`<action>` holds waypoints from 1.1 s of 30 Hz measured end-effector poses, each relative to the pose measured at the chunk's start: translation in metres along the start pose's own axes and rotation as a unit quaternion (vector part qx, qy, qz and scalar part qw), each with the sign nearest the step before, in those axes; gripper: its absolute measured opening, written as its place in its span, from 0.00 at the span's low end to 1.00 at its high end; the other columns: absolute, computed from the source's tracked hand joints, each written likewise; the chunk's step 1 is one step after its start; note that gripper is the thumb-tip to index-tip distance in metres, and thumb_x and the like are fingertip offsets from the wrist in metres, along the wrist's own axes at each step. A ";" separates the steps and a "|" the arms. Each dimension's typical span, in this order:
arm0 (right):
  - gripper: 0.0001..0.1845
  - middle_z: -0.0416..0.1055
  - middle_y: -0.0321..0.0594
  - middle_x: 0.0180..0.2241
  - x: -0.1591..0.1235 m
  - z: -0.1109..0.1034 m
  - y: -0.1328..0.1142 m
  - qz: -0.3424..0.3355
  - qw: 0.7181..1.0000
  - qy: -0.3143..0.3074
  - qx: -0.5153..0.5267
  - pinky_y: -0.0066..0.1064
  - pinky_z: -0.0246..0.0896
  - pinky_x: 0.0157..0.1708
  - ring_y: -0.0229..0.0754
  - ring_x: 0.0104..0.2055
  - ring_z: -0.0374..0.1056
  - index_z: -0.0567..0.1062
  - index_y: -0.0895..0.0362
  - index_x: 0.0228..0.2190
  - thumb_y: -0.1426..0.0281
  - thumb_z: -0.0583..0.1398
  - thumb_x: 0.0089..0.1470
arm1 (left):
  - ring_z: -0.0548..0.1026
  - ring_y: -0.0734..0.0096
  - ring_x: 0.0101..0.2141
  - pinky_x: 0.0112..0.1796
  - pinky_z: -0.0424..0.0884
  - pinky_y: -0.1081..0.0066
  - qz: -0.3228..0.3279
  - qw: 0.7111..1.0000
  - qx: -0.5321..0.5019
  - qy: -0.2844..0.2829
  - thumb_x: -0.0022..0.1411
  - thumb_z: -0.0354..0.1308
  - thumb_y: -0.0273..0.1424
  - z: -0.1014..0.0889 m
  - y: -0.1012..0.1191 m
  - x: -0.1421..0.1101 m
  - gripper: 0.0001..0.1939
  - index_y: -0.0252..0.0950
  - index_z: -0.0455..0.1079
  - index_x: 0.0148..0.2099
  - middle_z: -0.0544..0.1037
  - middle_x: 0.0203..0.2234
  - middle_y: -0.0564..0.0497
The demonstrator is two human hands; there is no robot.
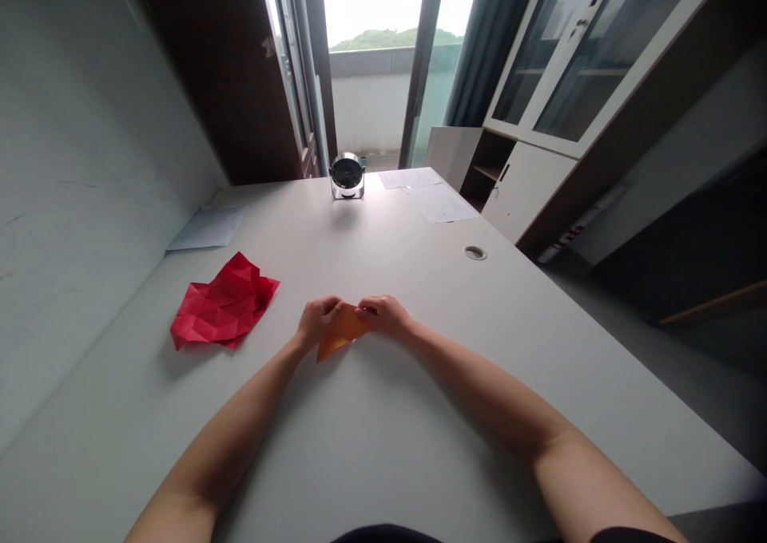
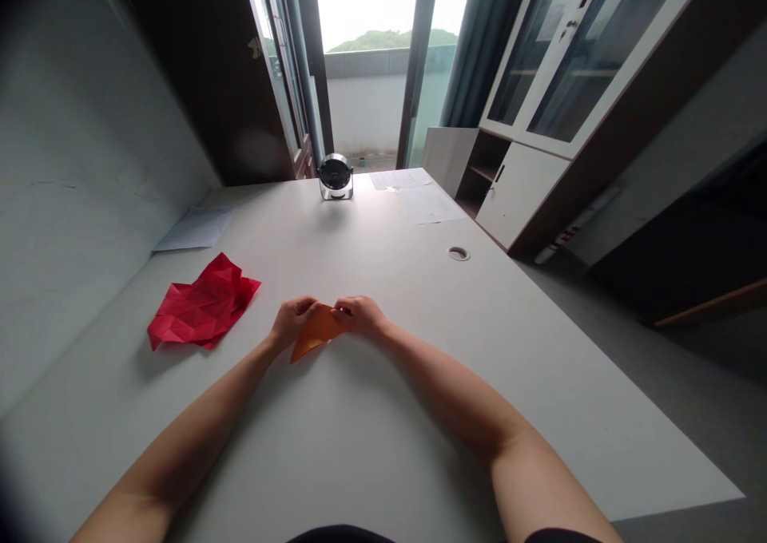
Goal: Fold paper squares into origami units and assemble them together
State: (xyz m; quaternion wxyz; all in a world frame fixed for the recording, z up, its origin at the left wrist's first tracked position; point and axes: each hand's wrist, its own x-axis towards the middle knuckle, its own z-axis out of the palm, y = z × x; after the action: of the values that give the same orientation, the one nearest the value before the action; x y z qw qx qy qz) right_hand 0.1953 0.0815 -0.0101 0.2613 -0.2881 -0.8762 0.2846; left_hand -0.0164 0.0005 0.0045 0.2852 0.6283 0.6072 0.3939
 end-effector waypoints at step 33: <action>0.18 0.65 0.32 0.20 0.006 -0.007 0.012 0.096 0.966 0.090 0.221 0.26 0.51 0.25 0.34 0.22 0.57 0.71 0.57 0.26 0.56 0.56 0.59 | 0.67 0.72 0.25 0.27 0.62 0.75 -0.064 0.960 -0.217 0.163 0.60 0.61 0.47 -0.007 -0.003 0.005 0.19 0.36 0.72 0.30 0.71 0.23 0.54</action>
State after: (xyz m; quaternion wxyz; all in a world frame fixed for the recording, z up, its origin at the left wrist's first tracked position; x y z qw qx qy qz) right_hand 0.1994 0.0956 -0.0114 0.3679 -0.3306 -0.7328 0.4673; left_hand -0.0241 0.0049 0.0063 0.3370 0.4385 0.5841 0.5941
